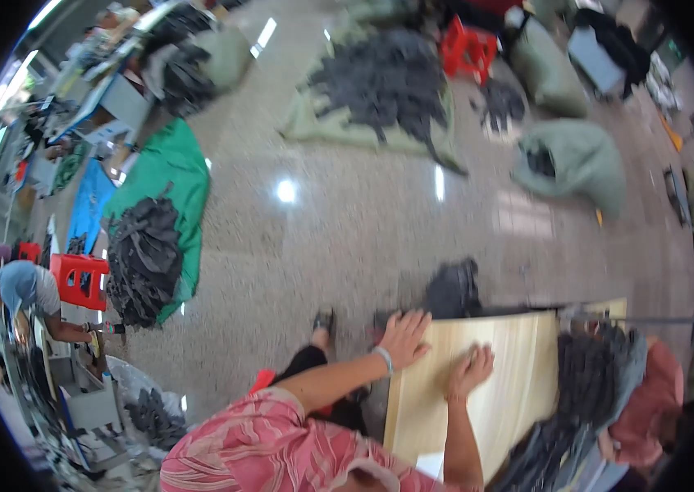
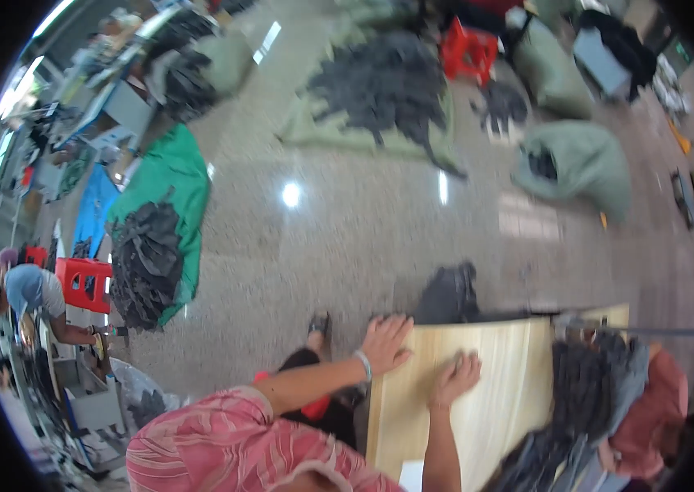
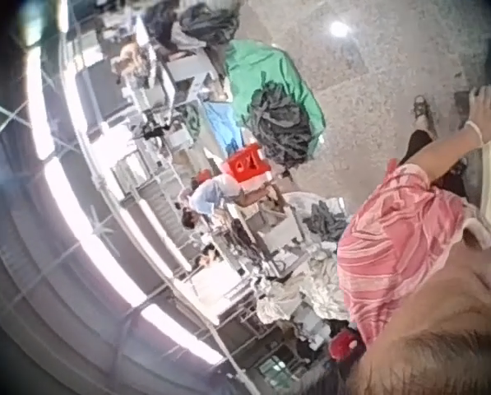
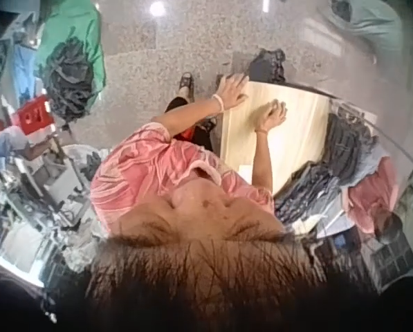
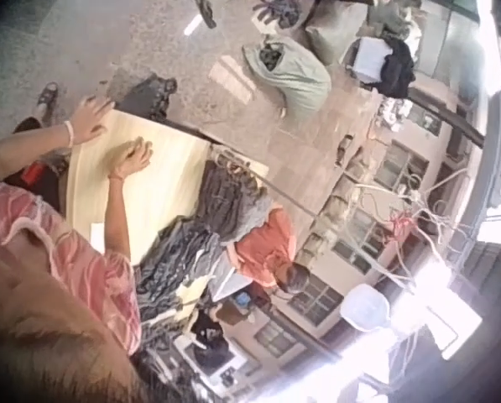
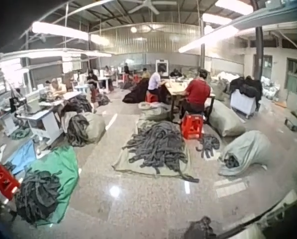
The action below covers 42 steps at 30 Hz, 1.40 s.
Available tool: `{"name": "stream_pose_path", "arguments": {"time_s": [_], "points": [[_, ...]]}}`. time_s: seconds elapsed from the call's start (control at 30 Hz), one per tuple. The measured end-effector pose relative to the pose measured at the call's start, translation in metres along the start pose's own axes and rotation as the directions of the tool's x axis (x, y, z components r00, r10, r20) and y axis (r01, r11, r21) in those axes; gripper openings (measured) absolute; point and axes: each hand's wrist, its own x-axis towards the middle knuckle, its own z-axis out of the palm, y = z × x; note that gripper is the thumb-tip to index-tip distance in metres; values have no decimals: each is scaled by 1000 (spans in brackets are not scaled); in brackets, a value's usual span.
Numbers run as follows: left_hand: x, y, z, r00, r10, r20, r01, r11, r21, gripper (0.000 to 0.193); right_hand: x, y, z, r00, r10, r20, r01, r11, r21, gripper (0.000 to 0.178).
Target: Inspecting and sorting grey ribbed garments with metal eyelets in a textile factory setting.
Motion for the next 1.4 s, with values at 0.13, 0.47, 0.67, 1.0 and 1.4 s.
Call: {"name": "stream_pose_path", "arguments": {"time_s": [0.13,0.47,0.67,1.0,1.4], "points": [[5,-16,12,929,140,341,-83,981,-176,98,12,-14,24,987,153,-58,-162,961,-226,39],[10,-27,-7,670,268,693,-204,963,-175,107,-3,-42,3,985,173,-27,-171,920,-354,44],[26,-39,-9,547,314,776,-310,937,-161,105,-1,-48,7,990,125,-66,-141,899,-415,40],[80,-61,-27,398,425,813,-447,864,-233,77,19,-31,22,979,193,-72,-205,943,-260,39],[134,-97,-21,5,574,819,348,767,-539,62,24,-42,3,913,407,20,-390,888,-243,45]]}}
